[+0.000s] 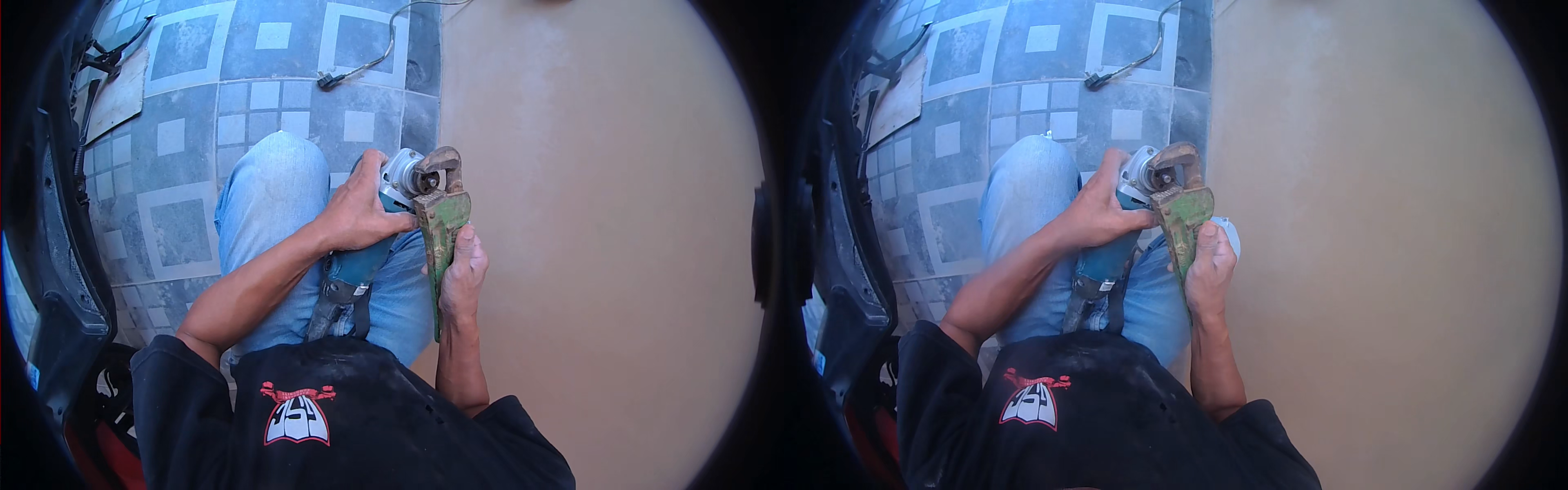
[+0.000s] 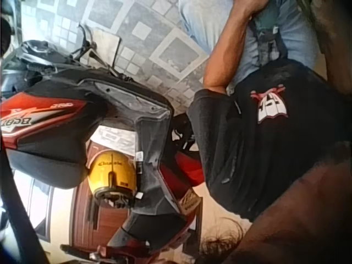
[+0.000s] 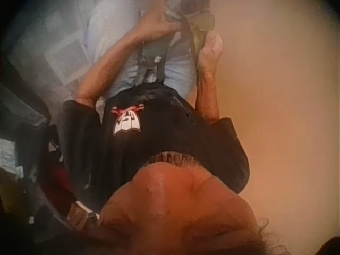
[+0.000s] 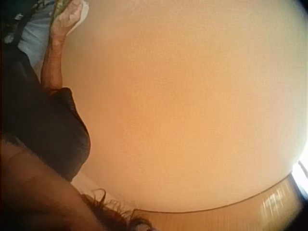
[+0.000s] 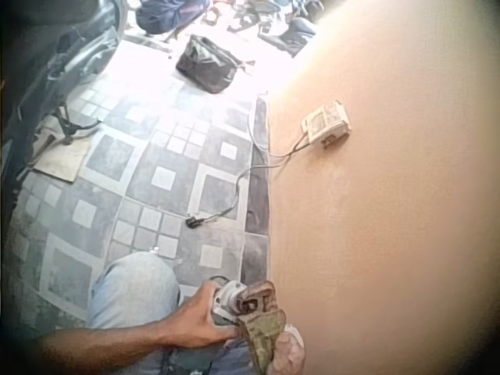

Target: The person holds an angle grinder between their legs and uses a pipe wrench to loosen the arbor nut and remove the inner flange from the tool's spindle.

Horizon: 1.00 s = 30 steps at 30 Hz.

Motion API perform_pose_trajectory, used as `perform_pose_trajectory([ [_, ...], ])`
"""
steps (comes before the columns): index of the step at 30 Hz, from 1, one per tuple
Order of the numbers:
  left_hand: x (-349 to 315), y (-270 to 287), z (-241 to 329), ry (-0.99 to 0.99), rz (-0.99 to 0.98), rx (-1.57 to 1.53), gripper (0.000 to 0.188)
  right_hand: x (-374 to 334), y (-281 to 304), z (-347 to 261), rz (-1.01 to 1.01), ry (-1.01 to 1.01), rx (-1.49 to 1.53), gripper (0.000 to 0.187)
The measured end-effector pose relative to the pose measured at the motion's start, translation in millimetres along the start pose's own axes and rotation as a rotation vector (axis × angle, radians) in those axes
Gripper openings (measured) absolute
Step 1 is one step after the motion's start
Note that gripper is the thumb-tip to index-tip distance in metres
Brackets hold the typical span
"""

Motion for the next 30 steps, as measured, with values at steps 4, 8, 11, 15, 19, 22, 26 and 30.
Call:
perform_pose_trajectory([
  [4, -0.4, -0.2, 0.8, 0.01, -0.008, -0.042, 0.086, -0.4, -2.2, -2.6, -0.028, 0.035, 0.028, 0.047],
  [8, 0.2, -0.2, 1.4, -0.014, 0.003, -0.035, 0.087, -2.2, -0.7, -0.5, 0.027, 0.017, 0.019, 0.047],
  [11, 0.6, -2.1, -0.6, 0.012, -0.02, -0.06, 0.087, -2.6, 0.7, -3.0, 0.019, 0.019, -0.003, 0.048],
  [15, 0.8, -0.7, 1.0, -0.011, -0.005, -0.055, 0.088, -3.7, 3.0, -12.9, 0.033, 0.089, -0.08, 0.051],
  [19, -0.3, -1.4, 1.7, 0.025, -0.019, -0.069, 0.088, -4.6, -1.4, -12.7, -0.012, 0.094, 0.033, 0.047],
  [22, 0.4, -3.2, -0.1, 0.02, -0.023, -0.083, 0.088, -6.5, -2.2, -13.9, 0.067, 0.082, 0.016, 0.045],
  [26, 0.8, -4.1, -1.4, 0.014, -0.021, -0.083, 0.087, -4.6, 1.5, -14.0, 0.071, 0.086, 0.002, 0.04],
  [30, 0.1, -3.0, 2.8, -0.007, -0.013, -0.104, 0.086, -4.8, 3.5, -11.2, 0.049, 0.075, -0.028, 0.04],
])
Point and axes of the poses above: each hand's wrist, its own x-axis towards the middle knuckle, its own y-axis out of the back of the hand, z = x × y, the point moved 9 cm from there along x, towards the middle knuckle, and after that the axes turned 10 degrees about -z, right-handed, at the moved point
